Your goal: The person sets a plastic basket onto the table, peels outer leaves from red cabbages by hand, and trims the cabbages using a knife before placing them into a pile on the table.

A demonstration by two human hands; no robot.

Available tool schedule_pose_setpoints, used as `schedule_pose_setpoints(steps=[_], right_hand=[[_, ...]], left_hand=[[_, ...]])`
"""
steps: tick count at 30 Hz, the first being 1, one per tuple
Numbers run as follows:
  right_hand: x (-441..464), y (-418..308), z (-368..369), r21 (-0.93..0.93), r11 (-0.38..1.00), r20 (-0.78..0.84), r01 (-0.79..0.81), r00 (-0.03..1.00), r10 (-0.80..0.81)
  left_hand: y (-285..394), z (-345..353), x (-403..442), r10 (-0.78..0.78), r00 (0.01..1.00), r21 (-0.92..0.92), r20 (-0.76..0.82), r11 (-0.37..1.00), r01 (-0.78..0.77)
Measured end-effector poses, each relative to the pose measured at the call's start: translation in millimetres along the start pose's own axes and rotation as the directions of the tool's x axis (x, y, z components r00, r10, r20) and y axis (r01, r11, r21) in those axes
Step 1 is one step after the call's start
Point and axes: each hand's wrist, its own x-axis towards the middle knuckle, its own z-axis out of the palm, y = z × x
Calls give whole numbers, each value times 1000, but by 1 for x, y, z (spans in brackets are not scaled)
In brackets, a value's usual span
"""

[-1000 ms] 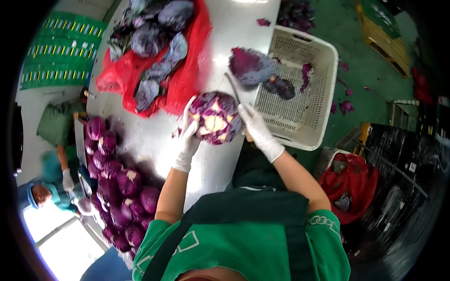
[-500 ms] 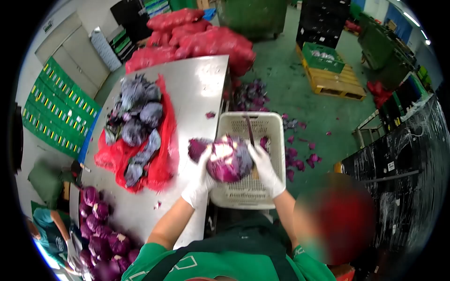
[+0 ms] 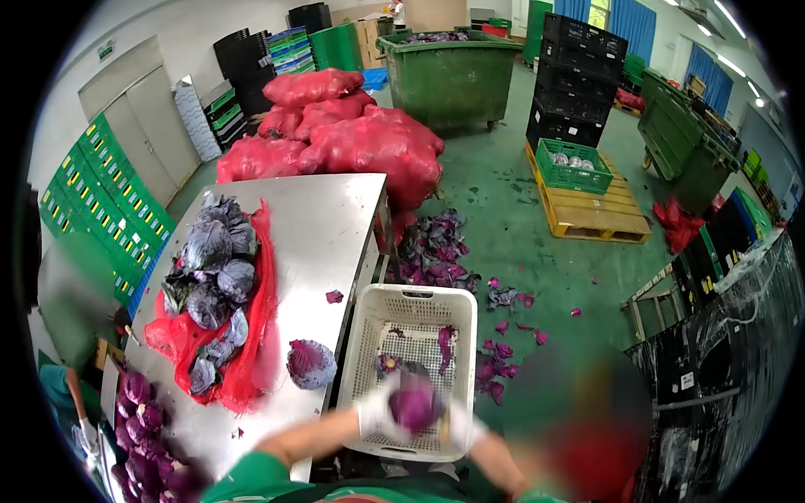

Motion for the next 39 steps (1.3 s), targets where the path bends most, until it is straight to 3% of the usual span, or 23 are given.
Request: schedule_pose_setpoints(steps=[1, 3, 4, 5, 7, 10, 12, 13, 15, 17, 21, 22, 23, 24, 26, 28, 30, 33, 35, 36, 37, 38, 39], right_hand=[[-3, -99, 67, -107, 942, 211, 318, 933, -291], [43, -273, 121, -145, 866, 250, 478, 865, -435], [60, -363, 156, -112, 797, 215, 594, 797, -564], [28, -430, 221, -166, 522, 240, 837, 547, -802], [14, -523, 271, -283, 339, 268, 897, 413, -870], [-2, -522, 286, -288, 290, 255, 913, 365, -895], [4, -475, 266, -216, 385, 221, 897, 429, -876], [30, -456, 233, -207, 459, 309, 864, 503, -807], [48, -394, 178, -469, 514, 168, 718, 644, -746], [69, -325, 105, -404, 642, 163, 652, 742, -650], [66, -176, -38, -475, 874, -168, 100, 965, -202], [60, -141, -73, -469, 883, -237, -18, 966, -106], [58, -103, -111, -328, 942, -283, -68, 959, -30], [57, -67, -143, -177, 978, -320, -112, 946, 51], [48, -9, -176, -188, 961, -364, -204, 923, 125], [34, 27, -179, -194, 948, -400, -253, 903, 159], [15, 44, -143, -216, 946, -428, -241, 894, 130], [21, 66, -131, -259, 899, -409, -353, 883, 229], [-2, 53, -82, -450, 869, -369, -205, 929, 28], [-7, 51, -69, -466, 850, -403, -248, 914, 46], [-13, 47, -50, -488, 848, -386, -207, 922, 3], [-20, 46, -38, -513, 842, -367, -169, 930, -37], [-12, 54, -51, -522, 845, -325, -116, 943, -71]], left_hand=[[54, 38, -16, 155, 945, 155, 288, 966, -205], [167, 136, -101, 321, 541, 186, 777, 704, -685], [196, 184, -155, 429, 309, 68, 849, 492, -868], [200, 219, -201, 637, 60, -79, 769, 188, -979], [182, 268, -262, 742, -391, -43, 544, -441, -897], [183, 258, -211, 606, -365, 230, 707, -685, -692], [142, 214, -169, 624, -155, 542, 766, -756, -367], [140, 184, -140, 531, -82, 476, 843, -809, -346], [130, 127, -104, 540, 155, 561, 827, -783, -269], [118, 65, -86, 578, 150, 597, 802, -775, -206], [49, -28, -135, 724, -90, 707, 684, -688, -162], [49, -72, -133, 886, 57, 888, 459, -461, 12], [34, -99, -136, 698, -326, 764, 638, -628, 151], [20, -134, -137, 714, -392, 814, 581, -504, 288], [-2, -214, -128, 770, -473, 876, 428, -224, 427], [-29, -271, -115, 837, -545, 966, 42, 106, 237], [-33, -293, -103, 834, -498, 962, -238, 271, -6], [-15, -283, -73, 863, -464, 979, -201, 191, -70], [4, -250, -52, 868, -450, 976, -211, 165, -140], [13, -230, -50, 891, -400, 977, -214, 191, -96], [25, -223, -31, 859, -495, 990, -134, 93, -108], [30, -186, -50, 962, -274, 953, 7, 77, 294], [35, -156, -69, 971, -218, 954, 101, -32, 298]])
